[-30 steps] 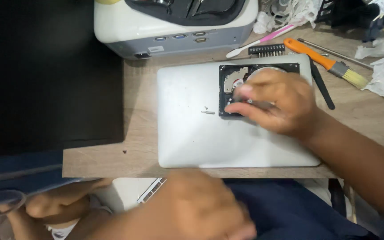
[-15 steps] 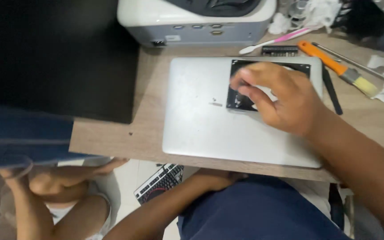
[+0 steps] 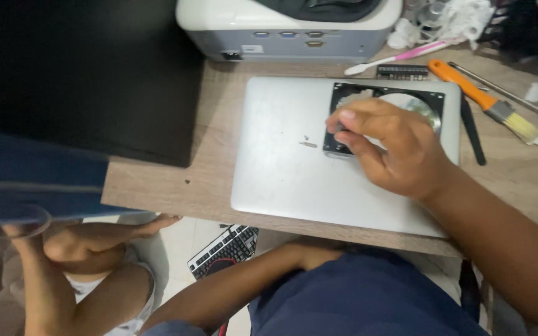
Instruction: The person uses a screwdriver to remove screws from the casing of a hard drive placed on a white surface. They carefully unscrew multiple fasteners, lift the top cover to expose the internal platters, and continue to manipulate the drive components.
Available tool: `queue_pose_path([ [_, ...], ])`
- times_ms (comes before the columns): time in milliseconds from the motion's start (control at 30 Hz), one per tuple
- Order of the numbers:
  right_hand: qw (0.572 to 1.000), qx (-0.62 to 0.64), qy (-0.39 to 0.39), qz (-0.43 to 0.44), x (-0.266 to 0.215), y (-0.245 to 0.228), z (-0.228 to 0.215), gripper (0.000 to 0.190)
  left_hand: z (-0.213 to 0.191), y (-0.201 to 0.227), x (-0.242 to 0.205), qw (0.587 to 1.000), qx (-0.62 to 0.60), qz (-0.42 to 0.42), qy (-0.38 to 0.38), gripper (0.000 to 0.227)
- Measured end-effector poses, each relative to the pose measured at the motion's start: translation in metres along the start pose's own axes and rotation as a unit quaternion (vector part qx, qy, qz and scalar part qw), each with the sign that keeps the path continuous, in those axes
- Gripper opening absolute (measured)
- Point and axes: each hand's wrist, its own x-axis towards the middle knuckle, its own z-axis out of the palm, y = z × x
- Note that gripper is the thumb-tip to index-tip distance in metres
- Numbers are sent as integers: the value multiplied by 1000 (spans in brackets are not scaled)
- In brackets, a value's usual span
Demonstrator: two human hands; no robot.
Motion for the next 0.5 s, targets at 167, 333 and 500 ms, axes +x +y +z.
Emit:
queue_pose_path([
  [167, 1000, -2, -6, 14, 3, -5, -3, 47, -16, 9, -17, 998, 5, -23, -53, 70],
  [333, 998, 27, -19, 55, 4, -13, -3, 43, -34, 28, -31, 993, 8, -51, -107, 75],
  [500, 987, -149, 53, -7, -13, -9, 5, 65, -36, 23, -62, 994, 6, 106, 3, 63],
])
